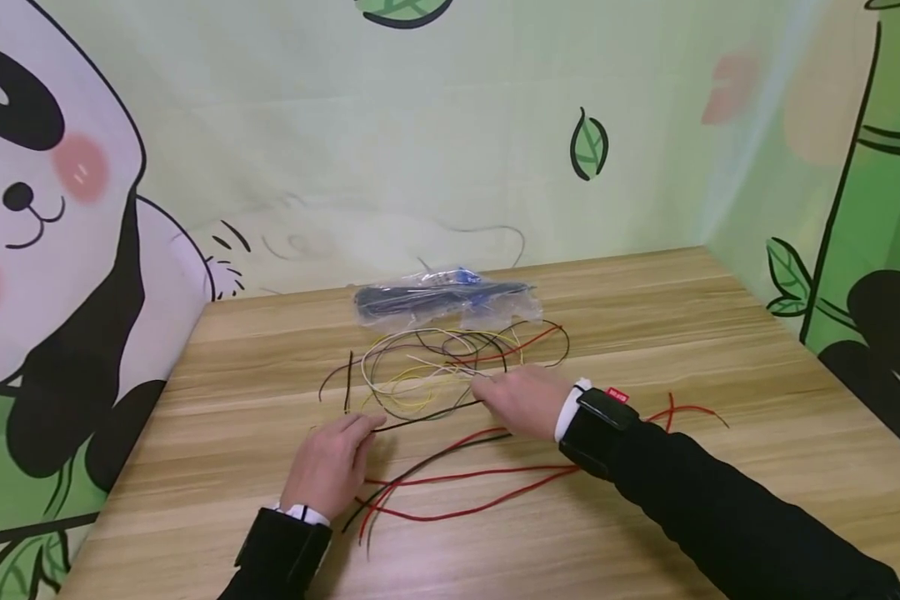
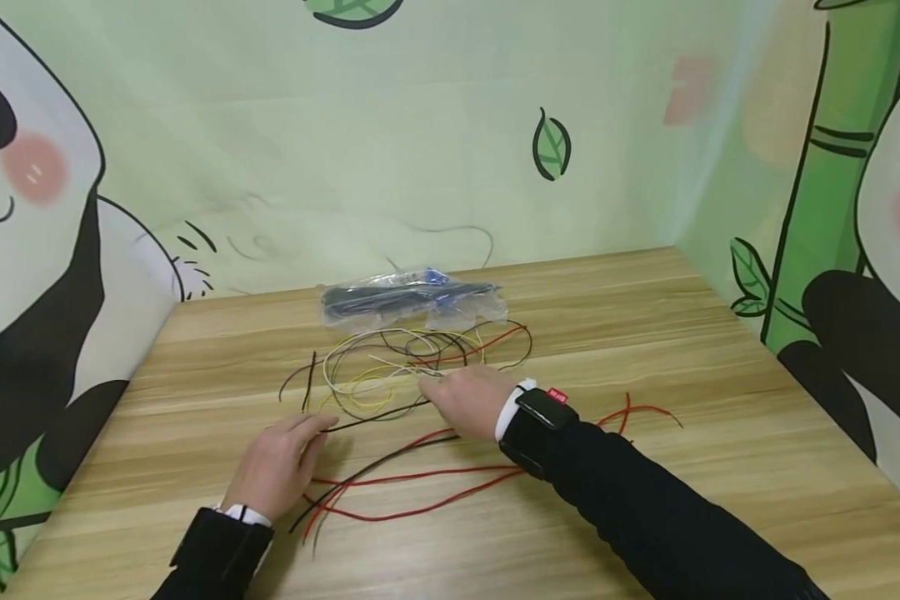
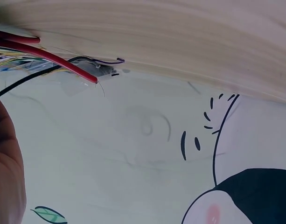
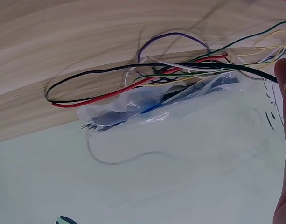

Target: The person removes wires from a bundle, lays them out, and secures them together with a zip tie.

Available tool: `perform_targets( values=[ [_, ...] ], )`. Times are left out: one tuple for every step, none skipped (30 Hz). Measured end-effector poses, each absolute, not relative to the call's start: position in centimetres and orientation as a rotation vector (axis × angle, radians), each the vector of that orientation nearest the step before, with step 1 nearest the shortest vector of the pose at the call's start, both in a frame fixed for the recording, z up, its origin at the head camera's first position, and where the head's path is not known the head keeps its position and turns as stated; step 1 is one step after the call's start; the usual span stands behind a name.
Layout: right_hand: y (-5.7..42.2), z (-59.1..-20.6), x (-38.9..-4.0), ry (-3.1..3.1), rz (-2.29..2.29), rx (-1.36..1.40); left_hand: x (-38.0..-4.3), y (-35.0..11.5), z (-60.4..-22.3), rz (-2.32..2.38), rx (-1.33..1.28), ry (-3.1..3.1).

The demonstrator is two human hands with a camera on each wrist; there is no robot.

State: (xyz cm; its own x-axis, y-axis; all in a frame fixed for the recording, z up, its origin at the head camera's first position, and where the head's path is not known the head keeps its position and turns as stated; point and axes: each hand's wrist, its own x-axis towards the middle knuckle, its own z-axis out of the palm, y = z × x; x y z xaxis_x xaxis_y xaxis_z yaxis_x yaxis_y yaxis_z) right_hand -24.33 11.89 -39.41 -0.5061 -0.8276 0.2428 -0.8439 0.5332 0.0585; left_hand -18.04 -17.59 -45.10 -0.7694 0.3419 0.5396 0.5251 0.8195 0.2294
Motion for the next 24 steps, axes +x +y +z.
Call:
perform_targets(
  values=[
    [12.0, -39.4, -24.3, -2.545, 0.107, 1.398, -18.0, -17.6, -45.1, -0.51, -0.639, -2.518],
    [12.1, -39.5, -24.4, -2.553, 0.109, 1.39, -18.0, -17.6, -45.0, -0.51, -0.634, -2.519],
    [12.2, -39.7, -24.4, -2.562, 0.117, 1.383, -18.0, -17.6, -44.9, -0.511, -0.631, -2.517],
    [12.4, -39.8, -24.5, -2.573, 0.123, 1.375, -18.0, -17.6, -44.9, -0.511, -0.626, -2.517],
    [12.6, -40.0, -24.6, -2.583, 0.123, 1.363, -18.0, -17.6, -44.9, -0.511, -0.622, -2.515],
    [12.8, -40.2, -24.8, -2.596, 0.127, 1.349, -18.0, -17.6, -44.8, -0.509, -0.618, -2.511],
    [13.1, -40.4, -24.9, -2.603, 0.128, 1.336, -17.9, -17.6, -44.7, -0.506, -0.614, -2.505],
    [13.4, -40.6, -25.1, -2.61, 0.127, 1.325, -17.9, -17.7, -44.7, -0.503, -0.611, -2.496],
    [13.6, -40.8, -25.2, -2.618, 0.123, 1.311, -17.9, -17.8, -44.6, -0.501, -0.609, -2.483],
    [13.9, -41.0, -25.4, -2.623, 0.118, 1.3, -17.9, -17.9, -44.6, -0.5, -0.607, -2.473],
    [14.1, -41.1, -25.5, -2.626, 0.112, 1.29, -17.9, -18.0, -44.6, -0.5, -0.606, -2.46],
    [14.4, -41.2, -25.7, -2.63, 0.109, 1.282, -17.9, -18.1, -44.6, -0.497, -0.605, -2.446],
    [14.6, -41.2, -25.8, -2.629, 0.101, 1.277, -17.9, -18.2, -44.5, -0.493, -0.604, -2.434],
    [14.9, -41.3, -26.0, -2.632, 0.094, 1.267, -17.9, -18.4, -44.5, -0.492, -0.602, -2.425],
    [15.1, -41.4, -26.1, -2.631, 0.095, 1.258, -17.9, -18.5, -44.5, -0.492, -0.599, -2.417],
    [15.4, -41.4, -26.3, -2.636, 0.099, 1.247, -17.9, -18.5, -44.4, -0.491, -0.595, -2.411],
    [15.7, -41.5, -26.4, -2.643, 0.102, 1.232, -17.9, -18.6, -44.4, -0.49, -0.588, -2.407],
    [15.9, -41.5, -26.5, -2.649, 0.107, 1.218, -18.0, -18.7, -44.3, -0.489, -0.58, -2.403],
    [16.1, -41.6, -26.6, -2.659, 0.118, 1.203, -18.0, -18.7, -44.3, -0.489, -0.572, -2.4],
    [16.4, -41.7, -26.8, -2.671, 0.133, 1.188, -17.9, -18.7, -44.3, -0.49, -0.567, -2.395],
    [16.6, -41.8, -26.9, -2.683, 0.147, 1.176, -18.0, -18.8, -44.2, -0.489, -0.563, -2.391],
    [16.8, -41.9, -27.0, -2.696, 0.154, 1.164, -18.0, -18.8, -44.2, -0.488, -0.562, -2.386],
    [17.1, -42.0, -27.2, -2.705, 0.167, 1.155, -18.0, -18.8, -44.2, -0.487, -0.561, -2.381],
    [17.3, -42.0, -27.3, -2.714, 0.183, 1.146, -18.0, -18.8, -44.2, -0.487, -0.562, -2.374]
  ],
)
